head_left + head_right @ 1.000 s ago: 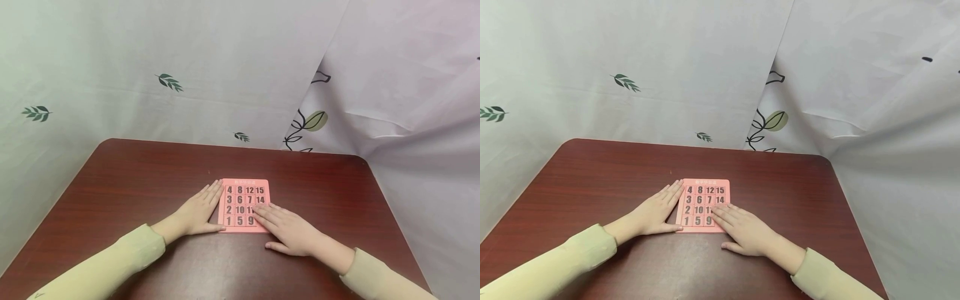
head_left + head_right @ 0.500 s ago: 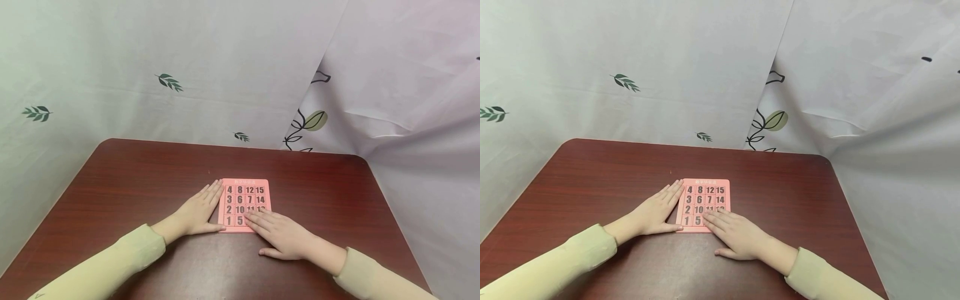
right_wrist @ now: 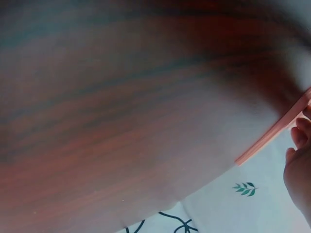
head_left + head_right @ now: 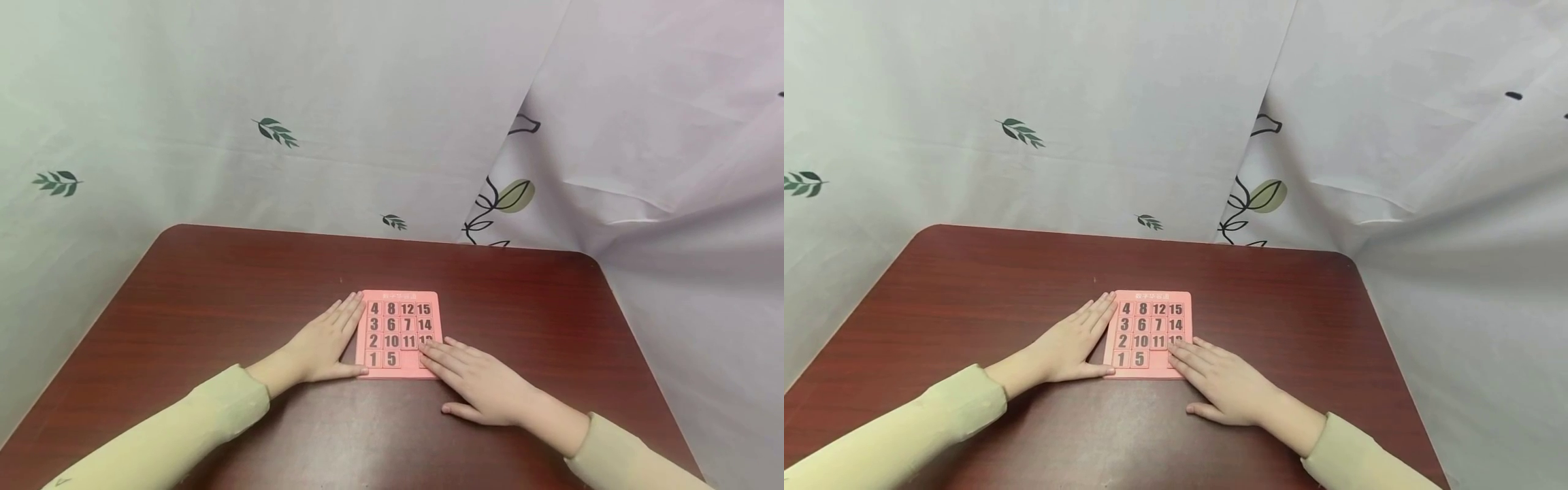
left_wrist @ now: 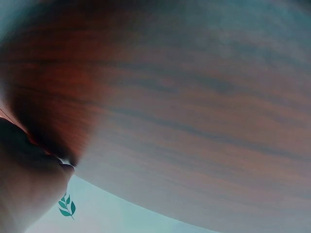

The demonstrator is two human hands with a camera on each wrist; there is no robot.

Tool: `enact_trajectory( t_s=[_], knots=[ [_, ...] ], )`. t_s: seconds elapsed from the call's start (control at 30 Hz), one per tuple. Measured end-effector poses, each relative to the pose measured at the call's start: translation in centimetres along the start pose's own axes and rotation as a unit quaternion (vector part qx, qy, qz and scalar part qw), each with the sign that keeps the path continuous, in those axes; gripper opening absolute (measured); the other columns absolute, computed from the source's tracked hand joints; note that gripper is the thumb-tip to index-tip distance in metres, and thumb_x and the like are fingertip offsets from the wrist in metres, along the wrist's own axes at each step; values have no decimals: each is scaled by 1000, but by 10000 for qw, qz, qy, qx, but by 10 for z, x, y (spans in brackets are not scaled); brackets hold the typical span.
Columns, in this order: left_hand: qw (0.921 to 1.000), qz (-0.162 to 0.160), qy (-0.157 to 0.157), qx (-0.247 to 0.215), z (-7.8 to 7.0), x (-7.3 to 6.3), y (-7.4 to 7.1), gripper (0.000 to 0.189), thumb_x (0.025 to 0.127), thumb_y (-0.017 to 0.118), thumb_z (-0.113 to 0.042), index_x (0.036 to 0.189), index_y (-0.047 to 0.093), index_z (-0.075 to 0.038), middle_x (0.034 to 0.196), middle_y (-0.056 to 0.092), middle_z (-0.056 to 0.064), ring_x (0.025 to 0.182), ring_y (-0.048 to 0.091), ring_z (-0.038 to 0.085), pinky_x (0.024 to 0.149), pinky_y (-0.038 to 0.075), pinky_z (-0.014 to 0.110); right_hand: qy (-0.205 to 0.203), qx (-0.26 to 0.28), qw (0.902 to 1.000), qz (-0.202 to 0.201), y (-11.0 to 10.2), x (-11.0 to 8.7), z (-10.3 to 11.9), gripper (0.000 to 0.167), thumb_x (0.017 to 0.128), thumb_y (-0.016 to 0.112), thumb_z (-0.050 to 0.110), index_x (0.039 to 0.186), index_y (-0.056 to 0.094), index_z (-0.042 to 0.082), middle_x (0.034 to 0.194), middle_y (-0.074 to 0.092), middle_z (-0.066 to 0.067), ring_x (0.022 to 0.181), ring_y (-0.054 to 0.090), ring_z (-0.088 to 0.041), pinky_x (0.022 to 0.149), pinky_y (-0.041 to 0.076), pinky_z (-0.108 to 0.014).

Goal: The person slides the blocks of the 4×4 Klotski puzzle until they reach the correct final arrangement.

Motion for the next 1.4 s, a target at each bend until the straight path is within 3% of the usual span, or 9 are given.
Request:
enact_trajectory(
  t_s=[0.27, 0.53, 0.73, 0.93, 1.4],
  knots=[
    [10000, 29, -16, 50, 2, -1, 2, 118, 92, 60, -75, 164, 24, 10, 174, 20, 29, 164, 22, 40, 134, 28, 50, -106, 84, 9999, -35, -4, 17, 7, 81, 99, 67, 55, 158, 48, 4, 168, 45, -11, 154, 46, -26, 126, 40, -44],
    [10000, -40, -10, 52, 2, -2, 1, 117, 91, 61, -74, 163, 26, 11, 174, 21, 30, 164, 23, 40, 133, 28, 50, -314, 143, 9993, 163, 0, 45, 17, 81, 102, 60, 58, 162, 43, 6, 171, 41, -9, 158, 40, -24, 128, 39, -42],
    [10000, -2, -4, 77, 1, -1, 0, 117, 92, 60, -75, 163, 25, 11, 173, 22, 29, 164, 23, 40, 134, 27, 50, -382, 78, 9988, 300, 3, 55, 20, 81, 103, 57, 60, 162, 42, 7, 171, 41, -8, 158, 41, -25, 130, 37, -41],
    [9999, 32, -9, 113, 0, 0, 0, 117, 92, 59, -76, 164, 25, 10, 174, 21, 29, 164, 22, 40, 134, 27, 49, -368, 50, 9986, 378, 4, 54, 19, 82, 103, 57, 60, 162, 42, 6, 171, 41, -9, 158, 42, -26, 129, 37, -41],
    [9999, -6, -5, 111, 1, 0, -2, 119, 91, 61, -75, 164, 24, 11, 174, 19, 30, 164, 23, 41, 133, 29, 50, -154, 78, 9997, 171, 0, 27, 9, 81, 100, 65, 57, 159, 47, 5, 169, 44, -11, 156, 44, -27, 126, 42, -44]
  ],
)
Point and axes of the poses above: each hand's wrist, its own x-axis towards the middle knuckle, its own y-axis out of the palm, z = x × y, the point moved 7 cm from there along x, towards the middle knuckle
